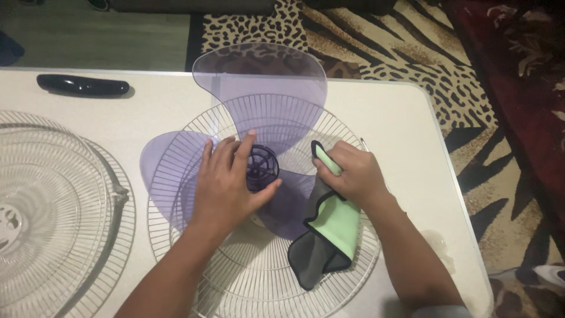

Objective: The person wipes the blades and central hub of a purple fan blade assembly with a two-sided cloth. The fan blade is placed on a white table next to a fan cage. The person rotates the blade to clean different sections.

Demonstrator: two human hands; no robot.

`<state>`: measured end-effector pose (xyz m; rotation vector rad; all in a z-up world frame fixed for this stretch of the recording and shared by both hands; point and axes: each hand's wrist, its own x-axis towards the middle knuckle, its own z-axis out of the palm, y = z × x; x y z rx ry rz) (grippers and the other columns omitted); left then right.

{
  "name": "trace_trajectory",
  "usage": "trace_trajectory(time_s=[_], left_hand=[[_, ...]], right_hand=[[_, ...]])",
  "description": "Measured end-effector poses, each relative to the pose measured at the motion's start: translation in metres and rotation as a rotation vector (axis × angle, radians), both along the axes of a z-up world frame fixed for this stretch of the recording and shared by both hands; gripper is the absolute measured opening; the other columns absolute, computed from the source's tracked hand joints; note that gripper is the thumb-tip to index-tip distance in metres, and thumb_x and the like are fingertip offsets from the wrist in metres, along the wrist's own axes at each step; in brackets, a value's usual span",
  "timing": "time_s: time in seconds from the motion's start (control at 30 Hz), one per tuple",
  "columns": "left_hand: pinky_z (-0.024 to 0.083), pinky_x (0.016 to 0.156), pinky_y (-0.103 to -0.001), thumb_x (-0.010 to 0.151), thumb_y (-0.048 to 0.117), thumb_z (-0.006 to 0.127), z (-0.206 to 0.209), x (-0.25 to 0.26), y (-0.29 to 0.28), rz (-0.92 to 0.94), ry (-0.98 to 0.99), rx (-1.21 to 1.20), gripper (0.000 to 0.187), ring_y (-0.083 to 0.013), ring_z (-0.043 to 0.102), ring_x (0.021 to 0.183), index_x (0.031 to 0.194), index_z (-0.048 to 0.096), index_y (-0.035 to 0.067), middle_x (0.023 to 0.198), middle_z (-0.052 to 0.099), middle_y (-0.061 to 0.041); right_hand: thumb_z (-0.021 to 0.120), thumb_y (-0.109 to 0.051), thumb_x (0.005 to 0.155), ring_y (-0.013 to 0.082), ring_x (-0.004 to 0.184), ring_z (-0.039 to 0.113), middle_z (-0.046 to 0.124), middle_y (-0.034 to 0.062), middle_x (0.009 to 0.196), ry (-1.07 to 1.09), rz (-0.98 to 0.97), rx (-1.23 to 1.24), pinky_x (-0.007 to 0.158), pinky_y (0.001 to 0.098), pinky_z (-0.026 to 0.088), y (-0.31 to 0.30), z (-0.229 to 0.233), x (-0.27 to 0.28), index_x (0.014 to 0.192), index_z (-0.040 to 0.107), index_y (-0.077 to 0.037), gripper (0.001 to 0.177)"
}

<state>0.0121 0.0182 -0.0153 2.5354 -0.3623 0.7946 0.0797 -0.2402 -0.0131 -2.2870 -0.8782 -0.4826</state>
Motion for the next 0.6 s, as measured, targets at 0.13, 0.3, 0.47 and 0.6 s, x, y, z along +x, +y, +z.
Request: trace_trajectory(time_s=[0.13, 0.3, 0.47, 0.6], left_hand=[[0.040, 0.108, -0.058, 0.074, 0.046, 0.086, 0.002, -0.004, 0.000, 0.032, 0.060, 0.020, 0.084, -0.0420, 0.051, 0.120, 0.144, 0.053, 0.012, 0.127, 0.051, -0.023], [0.040, 0.105, -0.056, 0.071, 0.045, 0.088, -0.001, -0.001, 0.000, -0.044, 0.126, 0.145, 0.079, -0.0415, 0.043, 0.120, 0.138, 0.056, 0.017, 0.128, 0.045, -0.021], [0.040, 0.107, -0.050, 0.072, 0.037, 0.088, -0.003, 0.000, 0.004, -0.141, 0.116, 0.136, 0.078, -0.0377, 0.042, 0.123, 0.141, 0.057, 0.019, 0.135, 0.045, -0.016], [0.041, 0.106, -0.049, 0.071, 0.035, 0.088, -0.006, 0.005, 0.008, -0.191, 0.092, 0.133, 0.078, -0.0357, 0.043, 0.123, 0.141, 0.058, 0.019, 0.135, 0.045, -0.013]], right_hand=[[0.080, -0.017, 0.085, 0.0239, 0.061, 0.063, 0.063, 0.0072, 0.073, -0.015, 0.002, 0.045, 0.054, 0.0358, 0.050, 0.001, -0.004, 0.001, 0.082, 0.070, -0.004, 0.017], [0.081, -0.018, 0.083, 0.0230, 0.059, 0.062, 0.062, 0.0071, 0.072, -0.022, -0.004, 0.029, 0.052, 0.0354, 0.049, 0.002, 0.000, -0.001, 0.079, 0.067, -0.004, 0.020], [0.081, -0.020, 0.083, 0.0237, 0.058, 0.061, 0.060, 0.0066, 0.071, -0.078, -0.005, -0.048, 0.051, 0.0362, 0.047, 0.000, 0.003, 0.000, 0.075, 0.065, -0.005, 0.023], [0.080, -0.020, 0.084, 0.0232, 0.056, 0.060, 0.059, 0.0059, 0.071, -0.063, 0.005, -0.066, 0.050, 0.0361, 0.047, -0.001, 0.006, -0.001, 0.075, 0.064, -0.005, 0.023]])
